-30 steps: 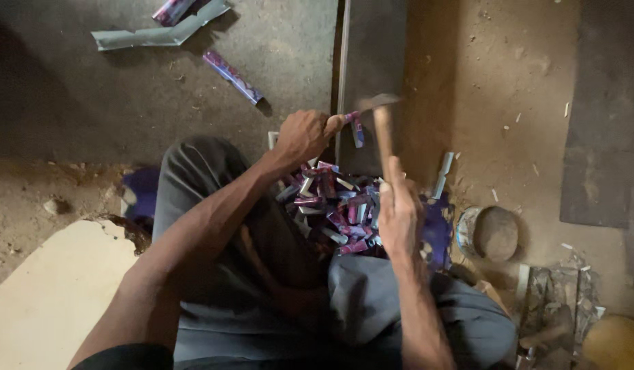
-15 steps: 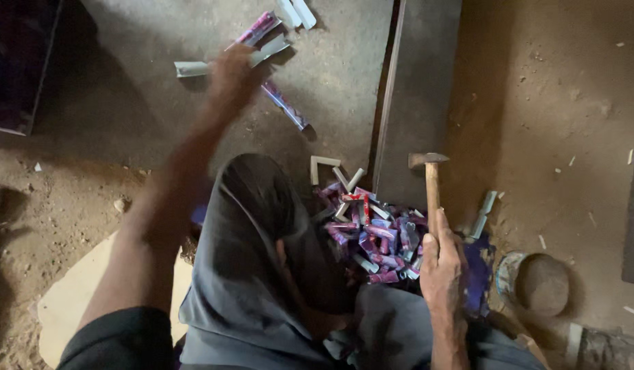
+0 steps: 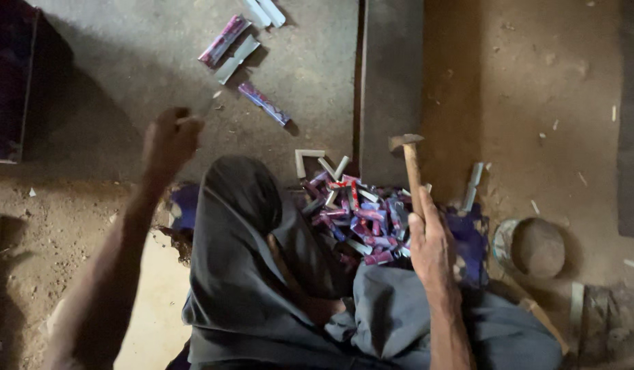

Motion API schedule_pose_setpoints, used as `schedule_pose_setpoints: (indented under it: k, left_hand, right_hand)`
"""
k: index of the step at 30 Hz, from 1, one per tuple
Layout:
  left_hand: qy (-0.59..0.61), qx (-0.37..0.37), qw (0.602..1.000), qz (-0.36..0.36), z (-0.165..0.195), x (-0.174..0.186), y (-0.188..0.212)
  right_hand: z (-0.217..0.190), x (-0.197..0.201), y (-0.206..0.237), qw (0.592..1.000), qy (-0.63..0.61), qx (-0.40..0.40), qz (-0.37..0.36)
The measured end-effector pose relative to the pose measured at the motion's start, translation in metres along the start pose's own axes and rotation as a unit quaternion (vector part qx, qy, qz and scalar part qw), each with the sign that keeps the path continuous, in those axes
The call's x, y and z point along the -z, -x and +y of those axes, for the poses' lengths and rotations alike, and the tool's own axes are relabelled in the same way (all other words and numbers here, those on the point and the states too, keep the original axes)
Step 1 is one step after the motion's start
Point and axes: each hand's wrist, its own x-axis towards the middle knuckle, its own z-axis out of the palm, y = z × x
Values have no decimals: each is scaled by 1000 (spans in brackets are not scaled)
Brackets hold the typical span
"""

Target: The person sits on the floor and repeatedly uses a hammer to strike small rectangular items placed on a metal bar, breaking them into smaller pieces. The broken fragments accumulate on the floor around the work area.

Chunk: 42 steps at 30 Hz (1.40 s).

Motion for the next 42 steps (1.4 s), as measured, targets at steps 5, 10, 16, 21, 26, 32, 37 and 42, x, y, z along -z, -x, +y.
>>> schedule_pose_setpoints:
  k: [5,10,16,21,26,32,37,42]
  left_hand:
    - [36,-85,984,-150,38,-122,1]
    - [-140,-304,939,-72,58,-247,10]
    - [-231,-206,948,-77,57,-277,29]
    - [-218,-263,939,-49,54,-276,32]
    - [-217,-280,933,-60,51,-278,36]
    - [-205,-285,936,-23,55,-280,41]
    - [-247,-256,933,-65,57,-276,42]
    - [-238,-272,931,-55,60,-274,43]
  right_hand:
    - [14,-13,-2,997,-44,47,37]
    - [15,-6,12,995,-51,-14,81]
    - [-9,1,31,993,8,51,103]
    - [-16,-3,32,983,54,136,110]
    - [-13,-5,32,992,23,109,54]
    - [-12,1,33,992,76,50,90]
    - [-7,-6,26,997,-3,44,58]
    - [-2,-3,22,997,22,44,59]
